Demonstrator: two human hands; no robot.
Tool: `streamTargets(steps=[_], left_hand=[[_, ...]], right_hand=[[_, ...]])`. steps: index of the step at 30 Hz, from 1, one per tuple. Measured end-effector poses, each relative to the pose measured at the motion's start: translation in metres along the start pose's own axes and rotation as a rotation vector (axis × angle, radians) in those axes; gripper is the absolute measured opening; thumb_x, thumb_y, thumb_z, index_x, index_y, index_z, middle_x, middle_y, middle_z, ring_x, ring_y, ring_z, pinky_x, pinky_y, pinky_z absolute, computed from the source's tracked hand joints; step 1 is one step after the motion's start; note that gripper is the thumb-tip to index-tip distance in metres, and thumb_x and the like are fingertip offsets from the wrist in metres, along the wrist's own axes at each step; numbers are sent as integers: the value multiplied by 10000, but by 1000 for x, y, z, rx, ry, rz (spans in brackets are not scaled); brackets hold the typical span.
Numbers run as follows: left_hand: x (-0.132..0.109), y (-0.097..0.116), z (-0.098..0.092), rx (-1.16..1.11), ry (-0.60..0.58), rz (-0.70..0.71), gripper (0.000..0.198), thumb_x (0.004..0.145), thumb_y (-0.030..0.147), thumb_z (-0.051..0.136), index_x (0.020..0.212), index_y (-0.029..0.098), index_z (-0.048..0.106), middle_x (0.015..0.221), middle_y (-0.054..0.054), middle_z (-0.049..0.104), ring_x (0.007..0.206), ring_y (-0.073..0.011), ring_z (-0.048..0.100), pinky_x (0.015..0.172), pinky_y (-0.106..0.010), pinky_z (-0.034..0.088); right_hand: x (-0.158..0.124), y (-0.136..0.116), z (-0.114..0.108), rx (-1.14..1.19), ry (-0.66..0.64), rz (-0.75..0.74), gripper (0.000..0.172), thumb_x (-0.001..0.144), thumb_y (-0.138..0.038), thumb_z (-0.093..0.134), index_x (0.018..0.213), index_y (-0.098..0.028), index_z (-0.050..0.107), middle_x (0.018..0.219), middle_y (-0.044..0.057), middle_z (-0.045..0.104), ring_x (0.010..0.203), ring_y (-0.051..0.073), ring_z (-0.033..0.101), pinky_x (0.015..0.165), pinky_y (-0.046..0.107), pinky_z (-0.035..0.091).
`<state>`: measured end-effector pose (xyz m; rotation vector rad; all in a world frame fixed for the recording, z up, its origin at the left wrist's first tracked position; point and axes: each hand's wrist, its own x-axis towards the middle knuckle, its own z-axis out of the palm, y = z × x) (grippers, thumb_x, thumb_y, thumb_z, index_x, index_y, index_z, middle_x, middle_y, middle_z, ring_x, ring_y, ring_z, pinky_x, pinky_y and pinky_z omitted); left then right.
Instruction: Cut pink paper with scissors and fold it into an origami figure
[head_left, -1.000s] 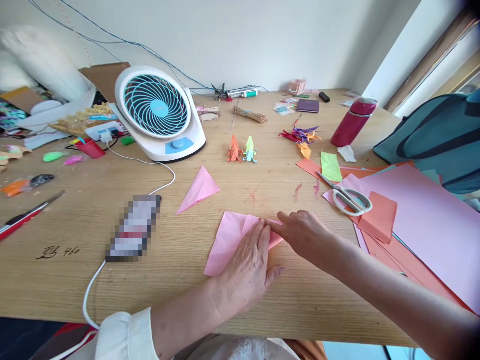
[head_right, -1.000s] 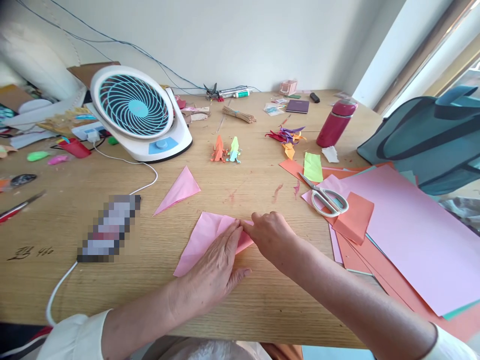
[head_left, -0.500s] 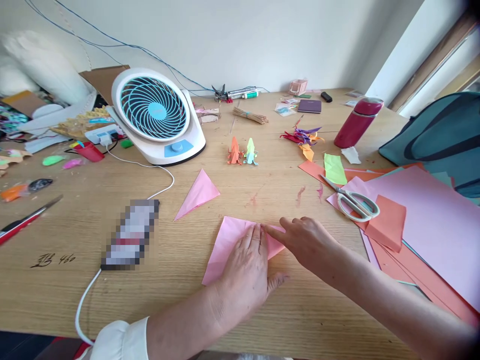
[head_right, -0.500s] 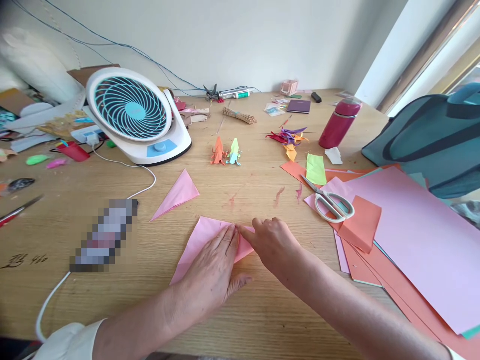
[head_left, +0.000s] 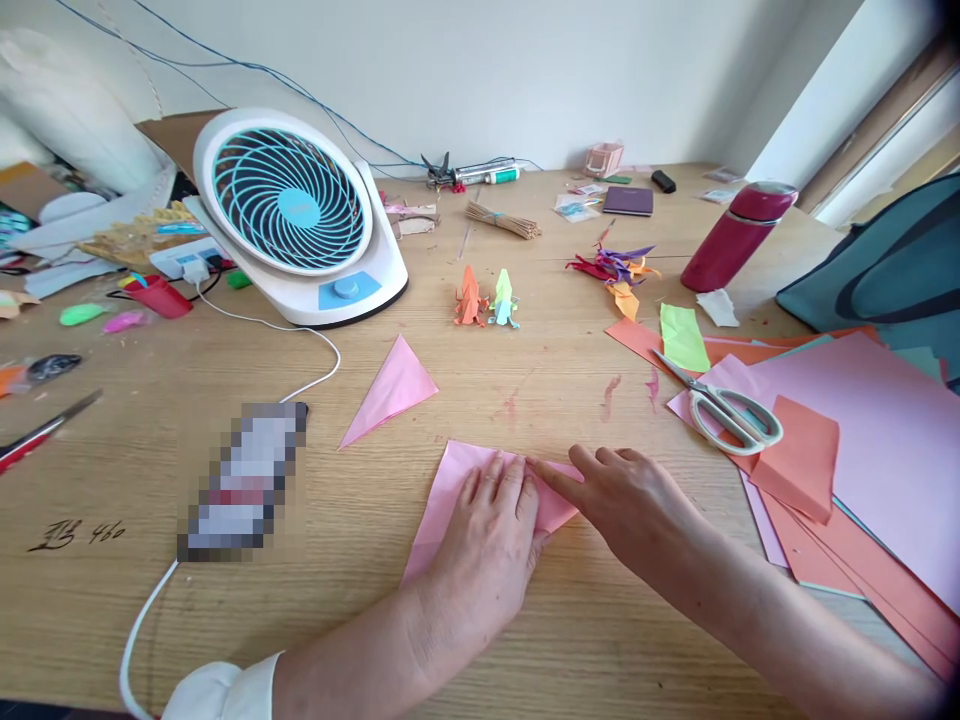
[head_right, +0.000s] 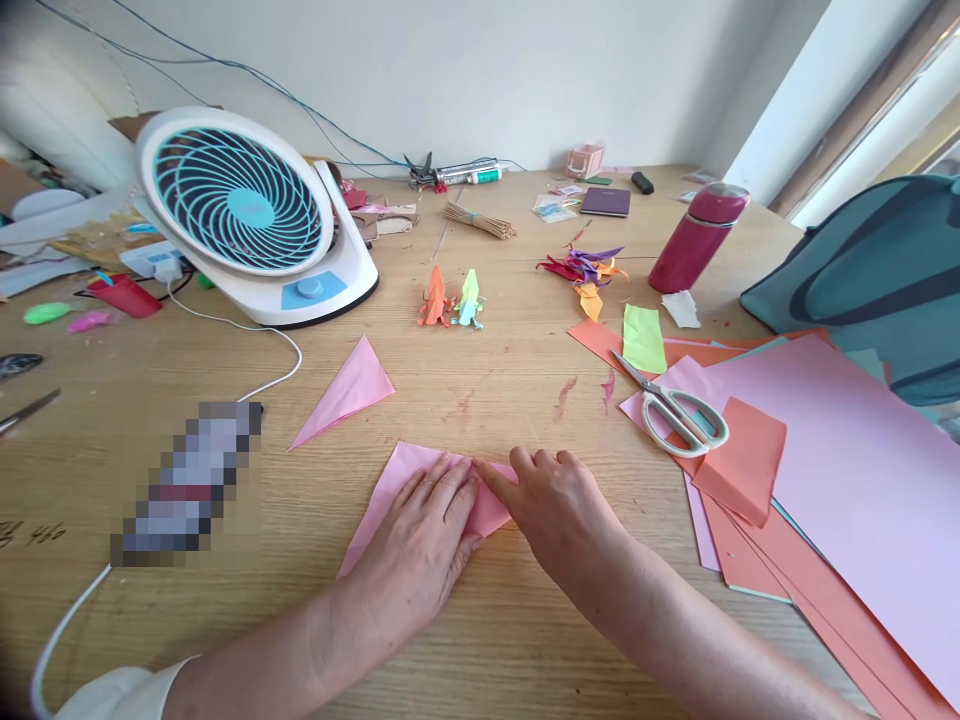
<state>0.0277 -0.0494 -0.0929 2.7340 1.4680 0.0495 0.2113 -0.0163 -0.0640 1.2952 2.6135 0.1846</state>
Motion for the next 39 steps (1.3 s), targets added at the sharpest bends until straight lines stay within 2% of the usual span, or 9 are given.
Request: streamTargets(steps=[8, 17, 21, 25, 30, 34, 39], left_hand=[[-5, 2, 3, 74, 22, 13, 536, 999, 375, 382, 1417, 43, 434, 1502, -223, 420, 1388, -370, 406, 1075, -528, 433], [-8, 2, 7, 82, 4, 18, 574, 1004, 401, 370, 1445, 34, 400, 1541, -213, 353, 1425, -358, 345, 1082, -535, 420], [-7, 1, 4, 78, 13, 21, 572, 1010, 409, 348, 1440, 36, 404, 1534, -210, 369, 1418, -356, 360, 1070, -525, 428], [-4, 0, -4, 21, -17, 33, 582, 999, 447, 364, 1409, 43, 447, 1508, -219, 412, 1396, -366, 395, 1067, -527, 424], [2, -4, -10, -12, 3, 37, 450, 997, 294, 393, 1370, 63, 496, 1462, -200, 487, 1358, -343, 452, 1061, -509, 426], [4, -9, -10, -9, 31, 50, 396, 947, 138, 447, 1333, 99, 526, 1423, -162, 538, 1316, -298, 499, 1042, -457, 446], [5, -11, -9, 1, 31, 71, 358, 955, 162, 472, 1306, 154, 538, 1405, -143, 548, 1283, -295, 524, 982, -447, 488]], right_hand=[[-2, 2, 9, 10, 65, -27, 779, 707, -38, 612, 1427, -283, 447, 922, 52, 632, 775, 207, 598, 601, 348, 397], [-3, 5, 14, 1, 187, -46, 776, 649, -75, 617, 1389, -276, 495, 873, 34, 625, 701, 189, 557, 617, 337, 403], [-4, 4, 15, 28, 197, -52, 781, 669, -84, 619, 1412, -267, 467, 887, 36, 620, 712, 189, 550, 639, 340, 409], [-4, 5, 14, 58, 144, -44, 810, 689, -60, 610, 1445, -279, 422, 906, 45, 613, 742, 200, 543, 653, 346, 407], [-4, 19, 11, 167, 100, -86, 760, 771, 21, 517, 1461, -278, 401, 937, 48, 596, 760, 183, 551, 672, 331, 405], [-3, 35, 13, 200, 77, -182, 742, 836, 44, 453, 1499, -272, 354, 878, 21, 570, 713, 153, 543, 774, 319, 407], [-5, 44, 22, 244, 100, -218, 632, 933, -24, 416, 1516, -253, 328, 896, 28, 566, 770, 163, 566, 875, 345, 407]])
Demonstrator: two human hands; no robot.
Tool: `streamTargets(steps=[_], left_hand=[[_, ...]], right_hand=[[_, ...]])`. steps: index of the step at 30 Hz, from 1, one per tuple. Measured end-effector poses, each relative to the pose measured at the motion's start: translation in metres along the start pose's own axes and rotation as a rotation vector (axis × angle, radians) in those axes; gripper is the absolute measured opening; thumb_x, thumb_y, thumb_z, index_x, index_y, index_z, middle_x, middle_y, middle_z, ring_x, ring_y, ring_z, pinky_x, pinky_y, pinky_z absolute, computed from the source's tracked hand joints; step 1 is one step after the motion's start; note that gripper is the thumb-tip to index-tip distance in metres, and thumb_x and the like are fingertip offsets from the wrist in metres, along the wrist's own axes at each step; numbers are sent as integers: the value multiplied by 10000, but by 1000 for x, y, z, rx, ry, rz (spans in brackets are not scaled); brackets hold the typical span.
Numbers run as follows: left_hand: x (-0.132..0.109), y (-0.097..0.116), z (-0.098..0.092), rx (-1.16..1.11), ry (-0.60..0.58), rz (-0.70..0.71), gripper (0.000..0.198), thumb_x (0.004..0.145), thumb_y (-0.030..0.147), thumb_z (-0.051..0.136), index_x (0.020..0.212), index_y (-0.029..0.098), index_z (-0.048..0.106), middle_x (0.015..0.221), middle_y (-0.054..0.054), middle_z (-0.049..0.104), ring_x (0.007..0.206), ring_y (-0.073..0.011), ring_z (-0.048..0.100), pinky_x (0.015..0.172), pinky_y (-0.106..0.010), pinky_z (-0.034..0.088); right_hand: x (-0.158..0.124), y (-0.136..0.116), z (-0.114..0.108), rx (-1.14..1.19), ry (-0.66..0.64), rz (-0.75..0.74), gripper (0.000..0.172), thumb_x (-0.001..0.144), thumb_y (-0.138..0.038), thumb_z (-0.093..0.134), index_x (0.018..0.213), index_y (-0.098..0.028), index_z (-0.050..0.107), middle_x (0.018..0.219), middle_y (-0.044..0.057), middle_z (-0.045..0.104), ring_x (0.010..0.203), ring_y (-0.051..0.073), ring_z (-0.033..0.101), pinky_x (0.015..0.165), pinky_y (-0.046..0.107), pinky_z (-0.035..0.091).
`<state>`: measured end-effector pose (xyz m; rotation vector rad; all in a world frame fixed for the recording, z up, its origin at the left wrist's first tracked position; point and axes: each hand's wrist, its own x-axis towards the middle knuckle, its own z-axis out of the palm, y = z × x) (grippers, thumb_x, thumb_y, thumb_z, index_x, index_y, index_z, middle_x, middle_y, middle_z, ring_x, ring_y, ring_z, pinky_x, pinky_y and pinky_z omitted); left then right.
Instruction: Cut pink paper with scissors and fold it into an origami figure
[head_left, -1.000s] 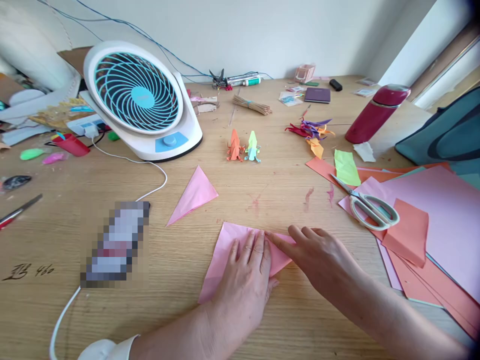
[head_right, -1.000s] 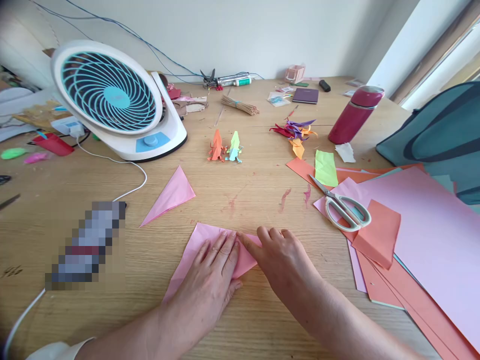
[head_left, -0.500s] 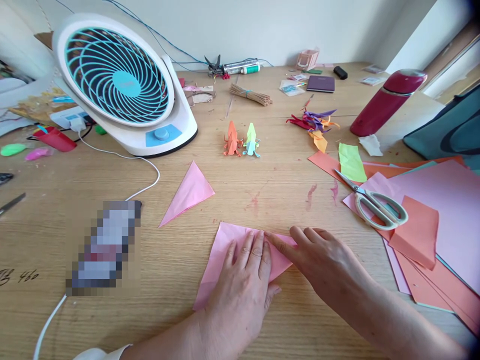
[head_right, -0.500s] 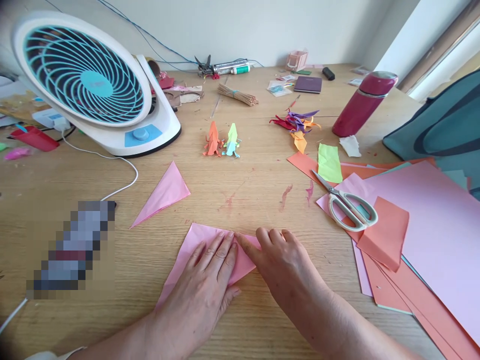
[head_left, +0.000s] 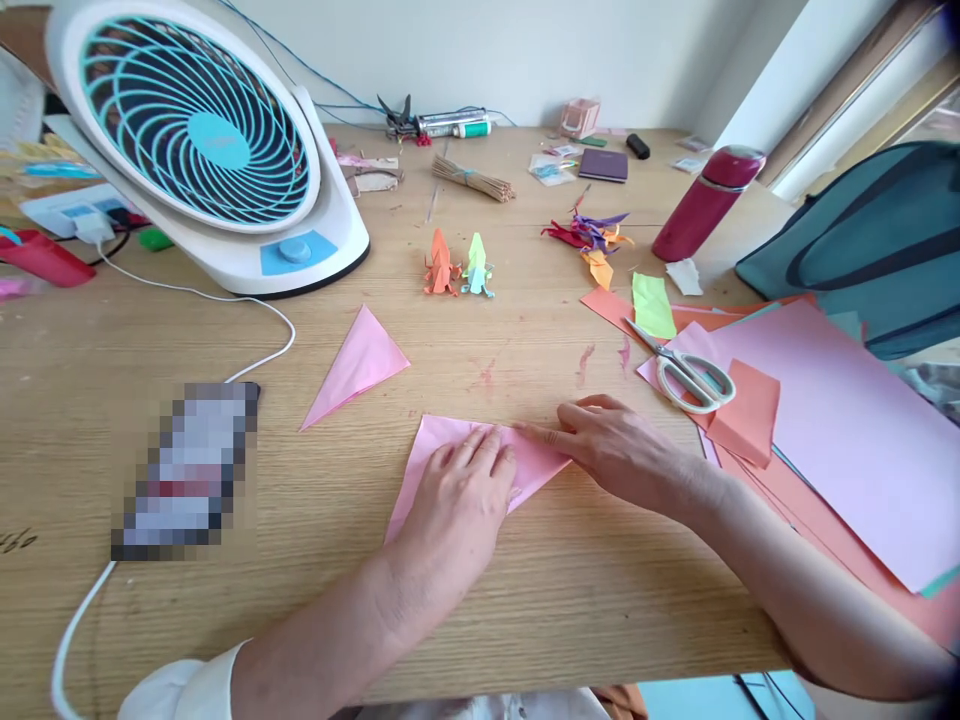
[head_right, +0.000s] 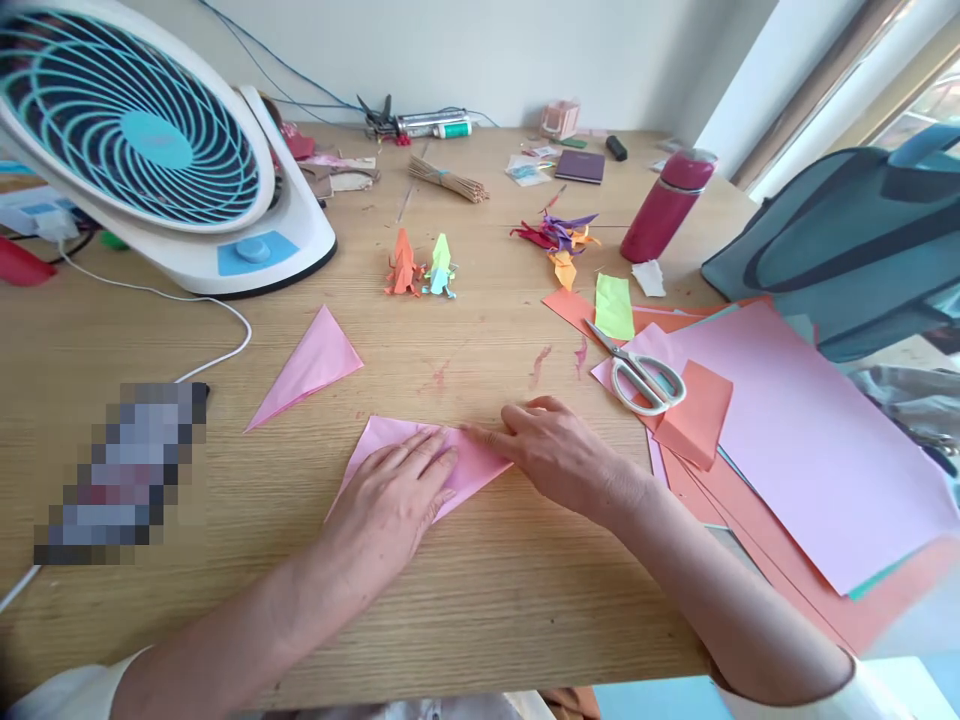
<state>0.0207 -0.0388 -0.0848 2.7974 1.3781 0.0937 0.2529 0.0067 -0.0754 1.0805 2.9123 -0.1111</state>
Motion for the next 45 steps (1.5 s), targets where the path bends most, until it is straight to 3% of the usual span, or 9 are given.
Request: streamTargets(steps=[4, 9, 20, 27, 33, 38, 45], left_hand=[[1, 3, 1, 14, -12, -5, 369, 968, 217, 487, 1331, 168, 525, 1423, -191, 513, 1305, -330, 506, 992, -477, 481], [2, 5, 0, 21, -13, 4, 355, 978, 225, 469, 1319, 158, 540, 1401, -206, 521, 1293, -340, 516, 964, -474, 500], [1, 5, 1, 13, 27, 16, 332, 965, 241, 503, 1283, 156, 550, 1380, -206, 532, 1280, -345, 523, 989, -495, 481], [1, 5, -3, 41, 8, 15, 348, 965, 256, 502, 1293, 147, 537, 1380, -197, 533, 1267, -337, 534, 998, -487, 482], [2, 6, -5, 10, -12, -15, 396, 951, 263, 528, 1320, 120, 517, 1396, -205, 526, 1278, -338, 529, 1005, -478, 481], [3, 5, -3, 4, -4, -15, 430, 931, 291, 563, 1328, 132, 510, 1393, -184, 526, 1274, -328, 522, 1016, -460, 469], [1, 2, 0, -4, 3, -4, 457, 937, 320, 553, 1350, 131, 503, 1400, -167, 518, 1270, -322, 513, 1027, -457, 457]], right_hand=[[-7, 4, 6, 169, 108, 45, 468, 995, -118, 388, 1455, -203, 413, 937, 56, 601, 868, 187, 593, 891, 361, 430], [-23, 10, 12, 353, 262, 139, 286, 1008, -194, 405, 1239, -194, 573, 985, 81, 648, 906, 199, 627, 826, 350, 484], [-57, -7, 16, 325, 476, 219, 381, 973, -98, 383, 1280, -237, 562, 1151, 98, 669, 1034, 219, 634, 865, 396, 542], [-55, -19, 26, 298, 413, 133, 526, 958, -64, 382, 1456, -230, 416, 1252, 115, 658, 1145, 225, 620, 975, 452, 507], [-58, -21, 26, 291, 411, 180, 550, 945, -61, 374, 1469, -224, 412, 1271, 110, 661, 1151, 224, 637, 979, 442, 529], [-61, -24, 25, 253, 396, 208, 553, 935, -53, 375, 1450, -238, 454, 1406, 108, 570, 1241, 230, 587, 1009, 439, 520], [-61, -30, 25, 180, 319, 243, 514, 931, -49, 387, 1424, -151, 487, 1477, 155, 484, 1291, 255, 542, 1031, 440, 501]])
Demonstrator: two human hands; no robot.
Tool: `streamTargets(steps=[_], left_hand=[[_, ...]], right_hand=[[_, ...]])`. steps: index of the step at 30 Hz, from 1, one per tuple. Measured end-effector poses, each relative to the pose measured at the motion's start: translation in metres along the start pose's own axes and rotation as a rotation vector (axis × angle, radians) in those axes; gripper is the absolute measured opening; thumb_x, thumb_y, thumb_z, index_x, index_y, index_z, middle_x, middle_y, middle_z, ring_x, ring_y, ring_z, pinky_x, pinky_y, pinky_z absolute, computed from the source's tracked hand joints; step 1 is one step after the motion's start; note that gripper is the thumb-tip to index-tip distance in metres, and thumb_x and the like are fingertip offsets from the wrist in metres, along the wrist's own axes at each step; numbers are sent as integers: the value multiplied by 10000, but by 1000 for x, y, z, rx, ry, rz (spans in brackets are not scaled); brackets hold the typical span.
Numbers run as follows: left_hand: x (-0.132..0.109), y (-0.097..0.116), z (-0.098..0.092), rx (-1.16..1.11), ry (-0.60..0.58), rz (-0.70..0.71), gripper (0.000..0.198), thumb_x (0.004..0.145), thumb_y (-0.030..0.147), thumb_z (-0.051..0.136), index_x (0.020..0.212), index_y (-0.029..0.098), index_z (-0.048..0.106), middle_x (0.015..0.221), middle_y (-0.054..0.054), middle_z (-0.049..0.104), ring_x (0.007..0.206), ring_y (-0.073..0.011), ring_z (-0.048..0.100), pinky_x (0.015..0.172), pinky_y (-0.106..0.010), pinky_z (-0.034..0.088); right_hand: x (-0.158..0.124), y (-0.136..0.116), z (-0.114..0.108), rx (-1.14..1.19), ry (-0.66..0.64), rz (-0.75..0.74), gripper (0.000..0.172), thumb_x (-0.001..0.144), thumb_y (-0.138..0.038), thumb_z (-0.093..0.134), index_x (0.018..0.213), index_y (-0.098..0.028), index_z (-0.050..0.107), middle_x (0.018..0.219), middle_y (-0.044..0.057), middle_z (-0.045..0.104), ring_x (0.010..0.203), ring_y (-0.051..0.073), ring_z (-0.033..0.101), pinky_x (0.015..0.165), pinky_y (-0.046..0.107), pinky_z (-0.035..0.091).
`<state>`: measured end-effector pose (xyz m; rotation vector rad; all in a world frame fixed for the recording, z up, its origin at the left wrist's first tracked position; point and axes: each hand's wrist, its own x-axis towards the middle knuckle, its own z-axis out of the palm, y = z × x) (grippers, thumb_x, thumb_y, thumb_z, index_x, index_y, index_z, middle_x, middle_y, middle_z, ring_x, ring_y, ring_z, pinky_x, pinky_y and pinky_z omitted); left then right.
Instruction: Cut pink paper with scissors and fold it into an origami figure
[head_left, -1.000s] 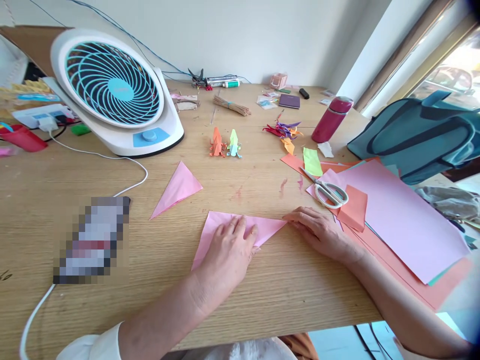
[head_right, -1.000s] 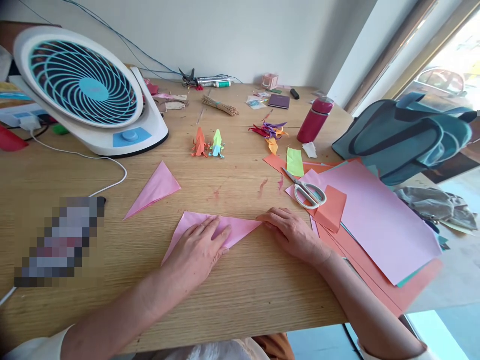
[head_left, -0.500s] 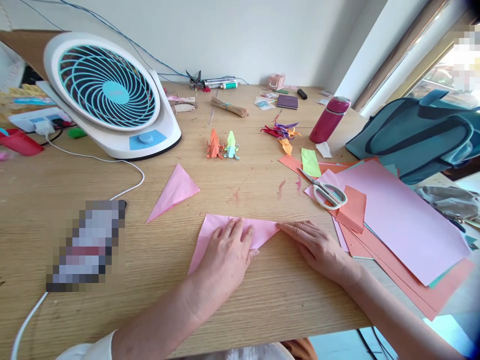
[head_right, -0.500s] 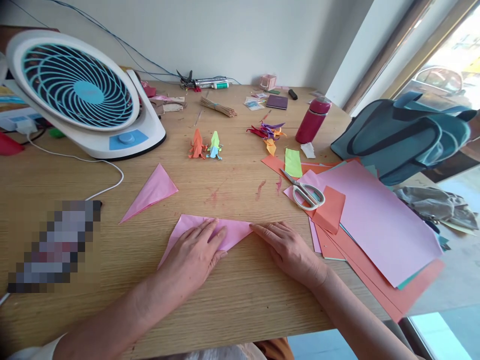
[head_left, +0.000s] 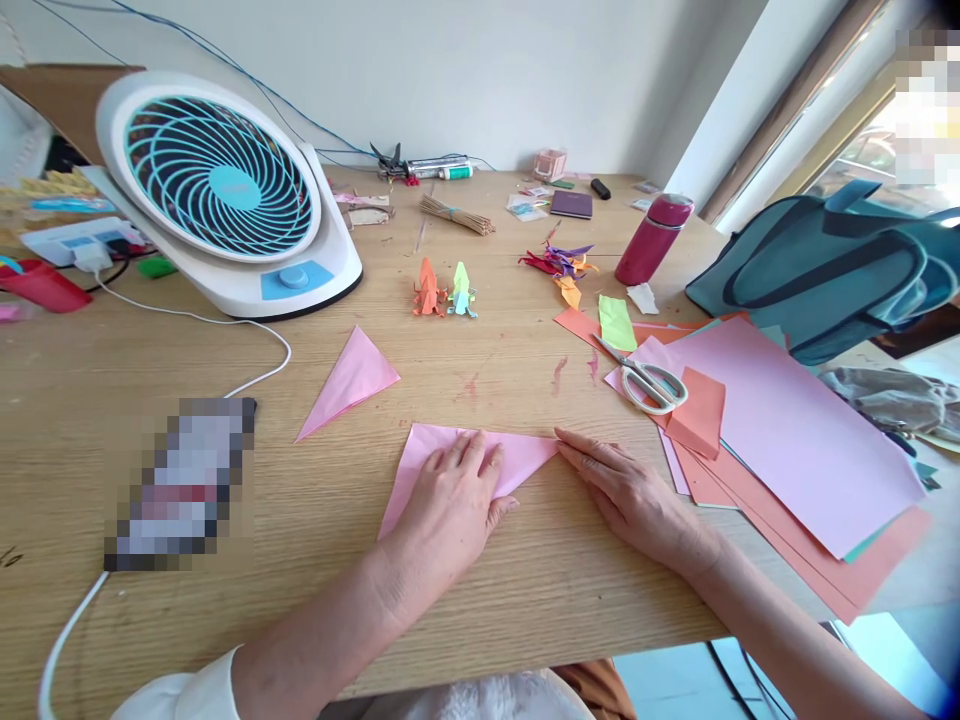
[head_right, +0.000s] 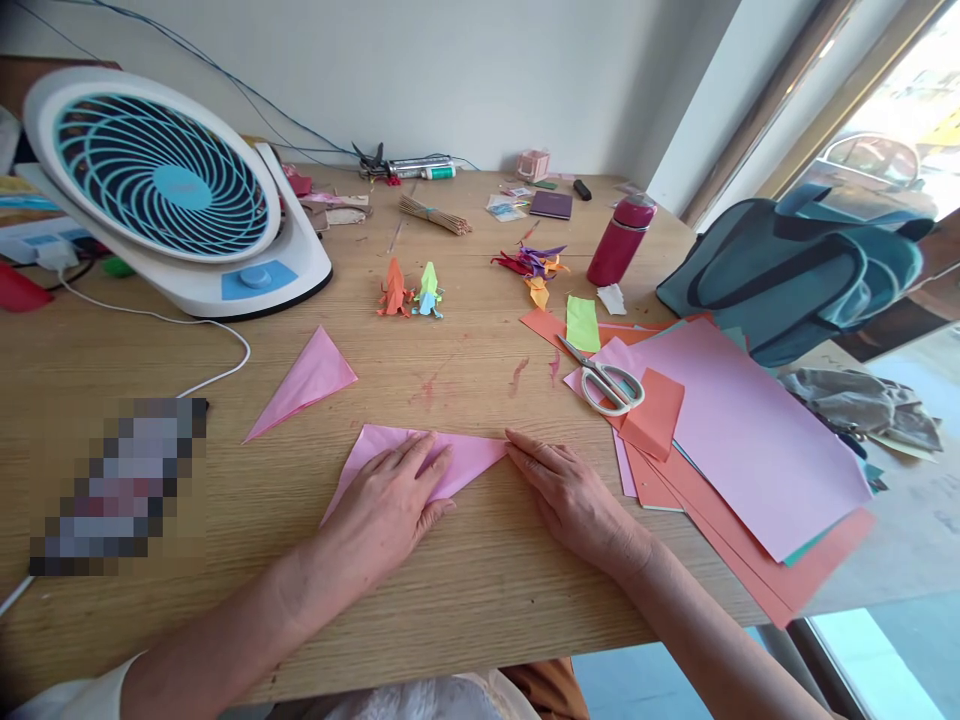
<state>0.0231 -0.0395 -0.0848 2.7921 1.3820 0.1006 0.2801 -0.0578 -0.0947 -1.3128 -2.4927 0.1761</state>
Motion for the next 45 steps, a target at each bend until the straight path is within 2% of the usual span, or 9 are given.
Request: streamTargets(steps=[4, 11, 17, 27, 31, 35, 38, 41, 45], left_hand=[[-1, 2, 1, 19, 10, 7, 479, 943, 373, 546, 1358, 137, 499, 1452, -165, 488, 1310, -330, 485, 1042, -466, 444], [0, 5, -2, -3, -121, -37, 627, 942, 500, 509, 1424, 104, 449, 1527, -200, 393, 1398, -371, 384, 1086, -522, 403], [-2, 6, -3, -40, -156, -66, 686, 929, 527, 515, 1457, 102, 410, 1556, -181, 351, 1436, -368, 317, 1119, -505, 380], [0, 5, -5, -12, -140, -55, 701, 917, 590, 489, 1419, 101, 481, 1527, -187, 399, 1407, -396, 357, 1111, -534, 387], [0, 3, -3, 21, -117, 1, 663, 957, 559, 423, 1413, 82, 482, 1512, -182, 425, 1399, -375, 375, 1135, -523, 355], [-1, 0, -1, 53, -68, 20, 571, 990, 465, 418, 1425, 99, 460, 1512, -163, 434, 1387, -334, 405, 1122, -487, 380], [-1, 0, -1, 92, -42, 63, 526, 1004, 412, 402, 1423, 100, 463, 1503, -173, 442, 1380, -330, 413, 1134, -483, 364], [-2, 1, -2, 111, -44, 62, 531, 991, 443, 423, 1422, 136, 472, 1489, -174, 459, 1368, -362, 418, 1103, -511, 387], [-2, 2, -3, 77, -76, 24, 561, 967, 516, 439, 1421, 188, 473, 1511, -155, 433, 1373, -374, 408, 1065, -516, 422]], right_hand=[[0, -2, 1, -12, -4, -2, 476, 953, -78, 386, 1408, -150, 505, 1459, 156, 504, 1280, 254, 549, 1024, 443, 502], [-3, 3, 7, -5, -1, -11, 475, 973, -116, 390, 1441, -153, 463, 1466, 151, 495, 1282, 257, 541, 1039, 460, 486], [-4, 4, 10, -8, 9, -28, 461, 989, -140, 384, 1444, -138, 458, 1476, 138, 481, 1283, 248, 530, 1041, 409, 485], [-1, 1, 3, 20, -44, -20, 485, 992, -135, 364, 1463, -214, 446, 1482, 134, 467, 1277, 256, 532, 1033, 452, 473], [-1, -1, -2, 23, -98, -22, 490, 978, -126, 376, 1440, -250, 483, 1507, 127, 418, 1290, 271, 503, 1028, 467, 464], [-2, -1, -4, 24, -158, -26, 536, 949, -101, 402, 1450, -280, 468, 1529, 114, 375, 1310, 281, 468, 1048, 486, 437], [0, -3, -3, 40, -144, -4, 515, 976, -161, 400, 1481, -263, 420, 1511, 119, 398, 1297, 274, 474, 1058, 479, 429], [3, -8, 0, 32, -109, 22, 521, 1000, -254, 402, 1517, -216, 354, 1473, 148, 436, 1277, 290, 477, 1059, 502, 419], [5, -15, 0, -11, -128, 27, 510, 990, -299, 435, 1492, -215, 408, 1445, 167, 439, 1241, 312, 480, 1039, 524, 422]])
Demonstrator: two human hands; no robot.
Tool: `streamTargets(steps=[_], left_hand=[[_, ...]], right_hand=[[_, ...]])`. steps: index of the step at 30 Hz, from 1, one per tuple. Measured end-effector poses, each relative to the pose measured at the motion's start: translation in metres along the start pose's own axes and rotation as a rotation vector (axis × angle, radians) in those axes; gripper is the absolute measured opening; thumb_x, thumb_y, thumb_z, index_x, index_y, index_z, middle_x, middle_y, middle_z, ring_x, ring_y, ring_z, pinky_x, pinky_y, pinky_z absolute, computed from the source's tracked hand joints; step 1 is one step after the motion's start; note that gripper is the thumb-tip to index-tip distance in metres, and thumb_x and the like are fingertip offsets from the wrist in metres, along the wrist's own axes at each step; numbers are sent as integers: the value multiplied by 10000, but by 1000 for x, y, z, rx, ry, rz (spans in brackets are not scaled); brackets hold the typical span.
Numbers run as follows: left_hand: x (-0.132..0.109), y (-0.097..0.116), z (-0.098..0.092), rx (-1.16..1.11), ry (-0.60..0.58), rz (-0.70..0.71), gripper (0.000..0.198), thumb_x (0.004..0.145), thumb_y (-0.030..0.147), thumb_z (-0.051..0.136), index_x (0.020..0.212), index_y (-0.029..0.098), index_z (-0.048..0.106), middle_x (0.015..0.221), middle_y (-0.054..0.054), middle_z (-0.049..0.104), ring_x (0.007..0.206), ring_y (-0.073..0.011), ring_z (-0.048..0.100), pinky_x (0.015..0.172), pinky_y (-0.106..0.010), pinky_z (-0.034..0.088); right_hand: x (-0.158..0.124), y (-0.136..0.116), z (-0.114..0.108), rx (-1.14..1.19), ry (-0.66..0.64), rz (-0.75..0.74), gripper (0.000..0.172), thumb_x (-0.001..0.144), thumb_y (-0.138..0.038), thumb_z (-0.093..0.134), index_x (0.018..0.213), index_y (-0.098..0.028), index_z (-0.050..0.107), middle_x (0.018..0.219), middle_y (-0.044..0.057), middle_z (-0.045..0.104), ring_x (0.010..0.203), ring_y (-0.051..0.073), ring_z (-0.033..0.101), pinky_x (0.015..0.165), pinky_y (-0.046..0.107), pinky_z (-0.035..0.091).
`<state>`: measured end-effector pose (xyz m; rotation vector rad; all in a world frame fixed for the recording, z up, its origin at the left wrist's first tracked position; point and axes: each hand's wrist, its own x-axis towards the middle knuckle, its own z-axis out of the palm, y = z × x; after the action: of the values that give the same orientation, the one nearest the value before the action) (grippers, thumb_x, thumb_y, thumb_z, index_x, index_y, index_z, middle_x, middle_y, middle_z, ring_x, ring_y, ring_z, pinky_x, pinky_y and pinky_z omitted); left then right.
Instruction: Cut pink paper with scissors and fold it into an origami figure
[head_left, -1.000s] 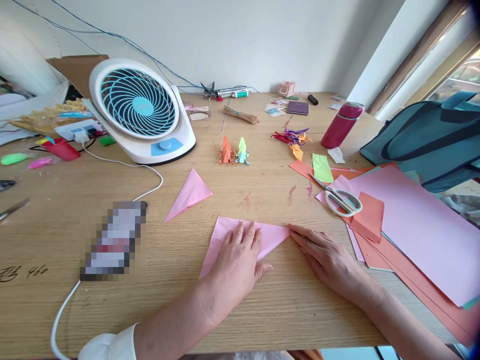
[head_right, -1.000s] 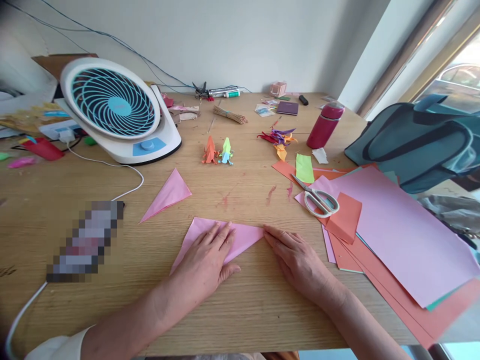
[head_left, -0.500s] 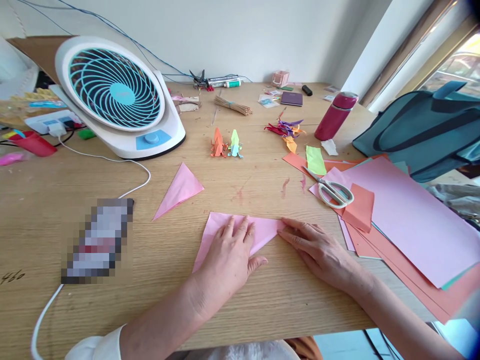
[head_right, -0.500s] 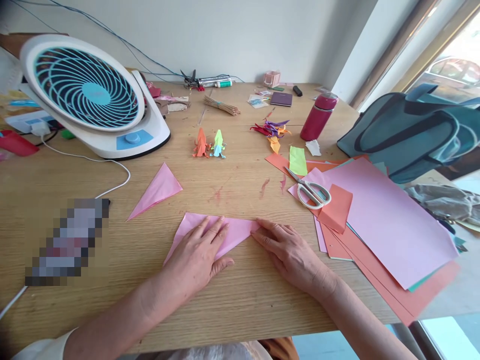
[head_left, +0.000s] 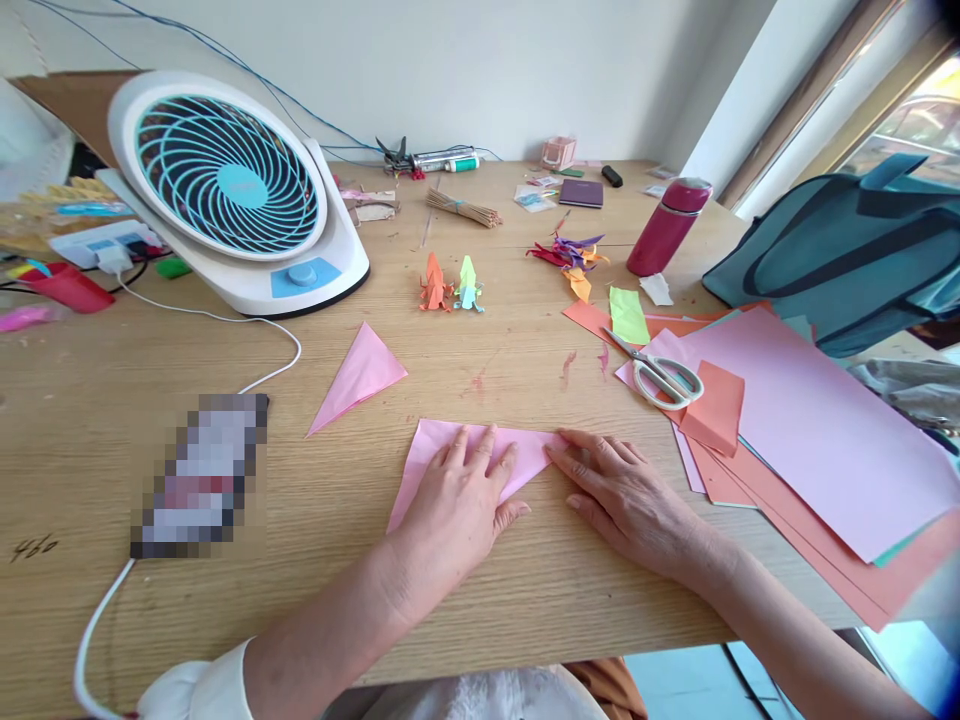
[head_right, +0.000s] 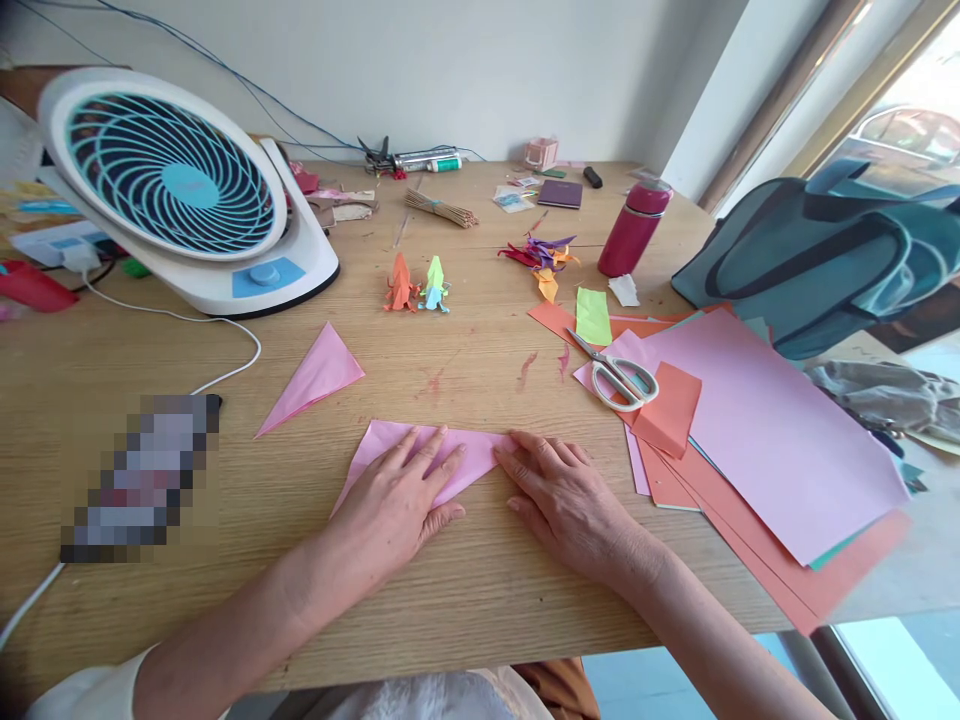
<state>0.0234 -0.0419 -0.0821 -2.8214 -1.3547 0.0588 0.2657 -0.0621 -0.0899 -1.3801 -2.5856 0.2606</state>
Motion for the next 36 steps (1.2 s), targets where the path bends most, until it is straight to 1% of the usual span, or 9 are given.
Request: streamTargets(steps=[6, 11, 14, 18, 22, 26, 29, 32, 36], left_hand=[[1, -1, 0, -2, -14, 15, 579, 974, 526, 409, 1436, 182, 457, 1518, -153, 423, 1380, -371, 398, 1080, -515, 404], [1, -1, -2, 30, 1, 27, 581, 979, 528, 392, 1420, 159, 483, 1504, -151, 445, 1365, -349, 424, 1100, -489, 385], [2, -1, -2, 36, -8, 22, 608, 971, 546, 399, 1420, 147, 488, 1501, -155, 450, 1361, -363, 423, 1103, -499, 378], [2, 1, 0, 32, -12, 25, 663, 963, 591, 360, 1432, 136, 475, 1493, -151, 463, 1370, -361, 407, 1116, -499, 359], [3, 3, -1, 15, 10, -11, 700, 916, 659, 394, 1430, 190, 474, 1480, -156, 470, 1324, -371, 451, 1044, -503, 417], [5, 7, -11, 16, -15, -48, 681, 886, 669, 450, 1379, 206, 528, 1421, -174, 513, 1263, -381, 494, 1007, -517, 425], [6, 9, -17, 20, -19, -54, 662, 873, 674, 474, 1347, 220, 555, 1374, -162, 546, 1237, -374, 508, 1033, -535, 387], [6, 9, -19, 25, -20, -57, 678, 861, 682, 489, 1354, 221, 550, 1382, -160, 538, 1237, -380, 502, 1050, -553, 358], [7, 8, -21, 29, -23, -55, 689, 853, 688, 496, 1364, 228, 545, 1386, -152, 539, 1226, -382, 507, 1062, -570, 335]], right_hand=[[-2, -2, -10, -25, -80, -41, 469, 1001, -304, 408, 1469, -325, 434, 1500, 122, 368, 1234, 309, 463, 1029, 540, 415], [-1, -3, -8, -40, -64, -22, 511, 1006, -367, 398, 1499, -231, 393, 1489, 154, 401, 1232, 320, 455, 1031, 541, 405], [0, -5, -2, -61, -28, 1, 527, 1013, -389, 378, 1499, -186, 388, 1470, 162, 437, 1213, 316, 471, 1024, 529, 407], [2, -8, 5, -82, 37, 23, 525, 1013, -367, 383, 1506, -187, 369, 1422, 154, 493, 1173, 303, 503, 996, 496, 427], [4, -10, 8, -92, 99, 23, 530, 998, -363, 420, 1505, -218, 368, 1346, 148, 538, 1103, 293, 531, 949, 473, 451], [7, -14, 6, -109, 86, 19, 494, 990, -327, 432, 1468, -202, 423, 1388, 149, 517, 1132, 302, 521, 933, 472, 454], [11, -16, 4, -132, 67, -7, 468, 974, -257, 450, 1426, -138, 470, 1444, 160, 482, 1186, 311, 498, 960, 482, 443], [15, -16, 4, -118, 40, -58, 457, 965, -194, 444, 1405, -80, 486, 1424, 182, 503, 1161, 291, 520, 965, 459, 460], [15, -14, 4, -112, 58, -109, 455, 981, -185, 409, 1423, -103, 481, 1408, 171, 531, 1154, 287, 534, 954, 464, 476]])
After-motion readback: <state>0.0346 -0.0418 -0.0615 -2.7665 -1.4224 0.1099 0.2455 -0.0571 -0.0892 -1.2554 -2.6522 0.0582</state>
